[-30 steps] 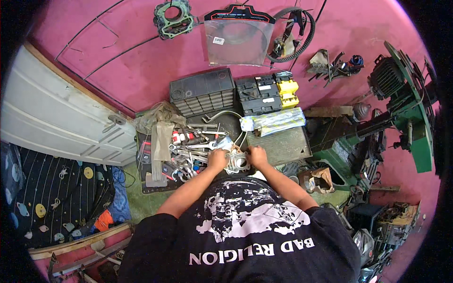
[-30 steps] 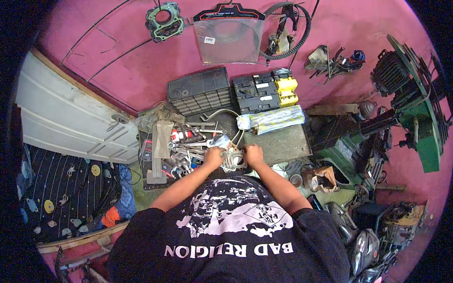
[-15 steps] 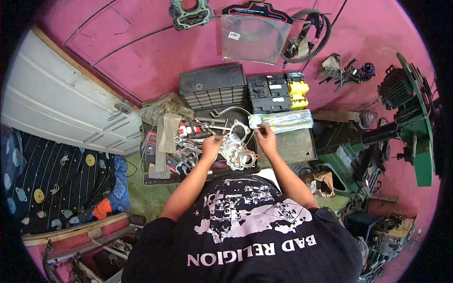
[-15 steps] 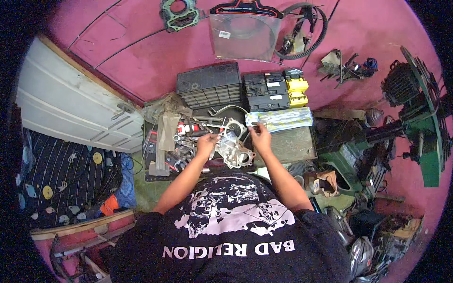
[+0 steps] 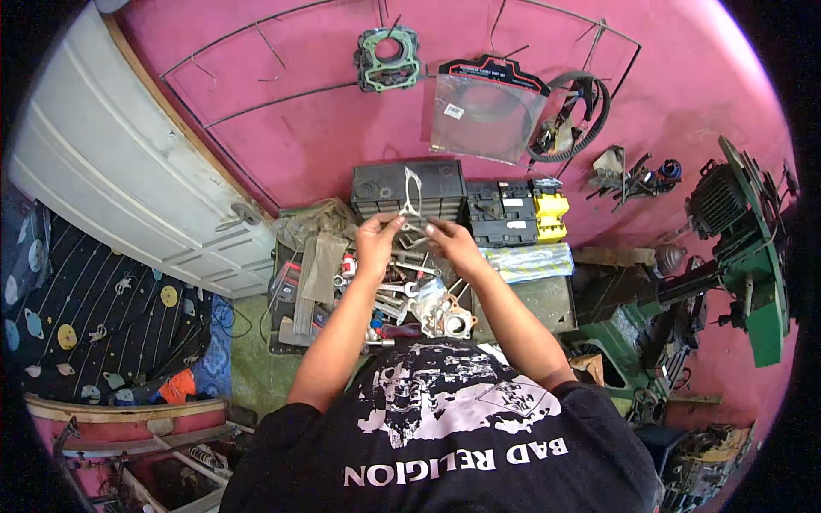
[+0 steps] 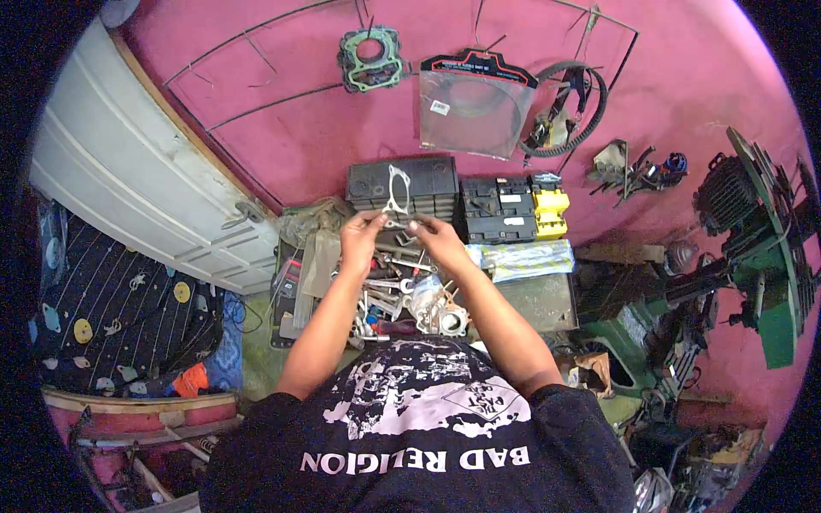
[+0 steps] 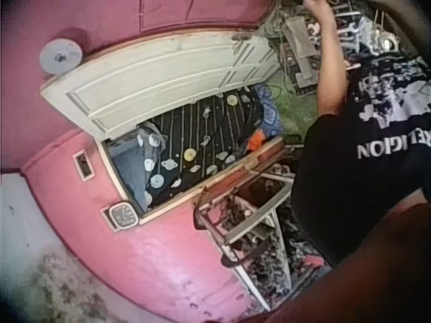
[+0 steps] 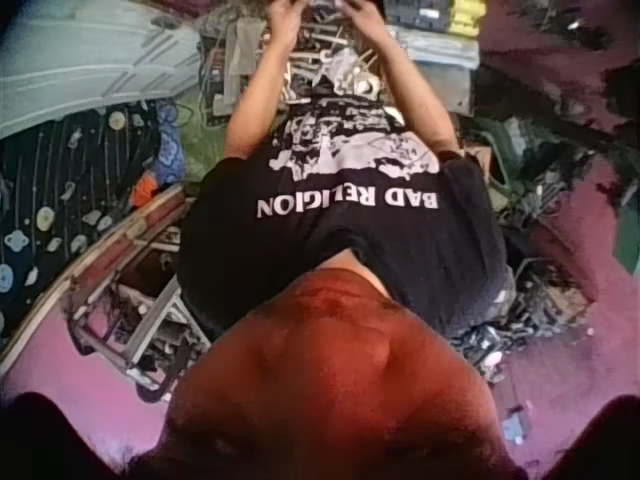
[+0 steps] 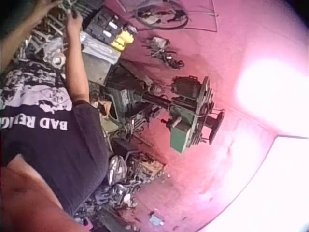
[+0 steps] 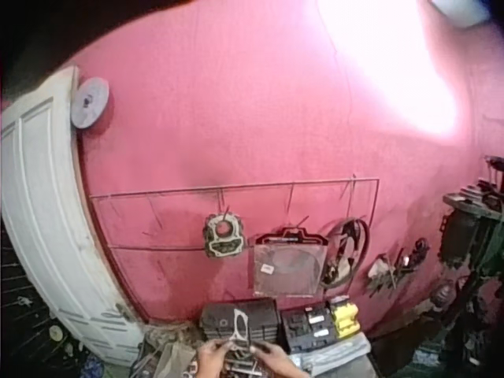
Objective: The person repeatedly picks up small metal gaskets and flat metal strips from a cluttered workbench, briefly aligns them, and places them back down. The person also moves a digital caliper and other tools aside to clear space on the bench.
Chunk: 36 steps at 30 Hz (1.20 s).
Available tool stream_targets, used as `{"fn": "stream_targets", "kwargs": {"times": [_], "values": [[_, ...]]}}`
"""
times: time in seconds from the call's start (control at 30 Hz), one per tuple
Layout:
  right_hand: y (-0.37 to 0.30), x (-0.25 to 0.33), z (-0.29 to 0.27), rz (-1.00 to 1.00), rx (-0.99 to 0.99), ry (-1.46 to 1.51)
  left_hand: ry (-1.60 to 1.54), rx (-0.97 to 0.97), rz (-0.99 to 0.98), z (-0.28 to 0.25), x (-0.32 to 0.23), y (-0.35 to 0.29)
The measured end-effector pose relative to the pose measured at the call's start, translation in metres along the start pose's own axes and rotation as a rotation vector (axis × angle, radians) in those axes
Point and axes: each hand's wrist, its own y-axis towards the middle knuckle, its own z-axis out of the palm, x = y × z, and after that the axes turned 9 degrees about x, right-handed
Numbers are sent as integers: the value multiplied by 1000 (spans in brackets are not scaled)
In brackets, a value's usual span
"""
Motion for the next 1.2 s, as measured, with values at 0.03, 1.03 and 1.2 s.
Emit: {"fn": "stream_targets", "kwargs": {"times": [0.03, 1.03, 1.2], "values": [[-1, 29, 7, -74, -8, -51, 27, 19, 50, 2, -18, 8], [127, 193, -15, -505, -294, -234, -88, -126, 16, 18, -128, 175], [80, 85, -32, -493, -352, -359, 138, -75, -28, 1, -68, 136]]}}
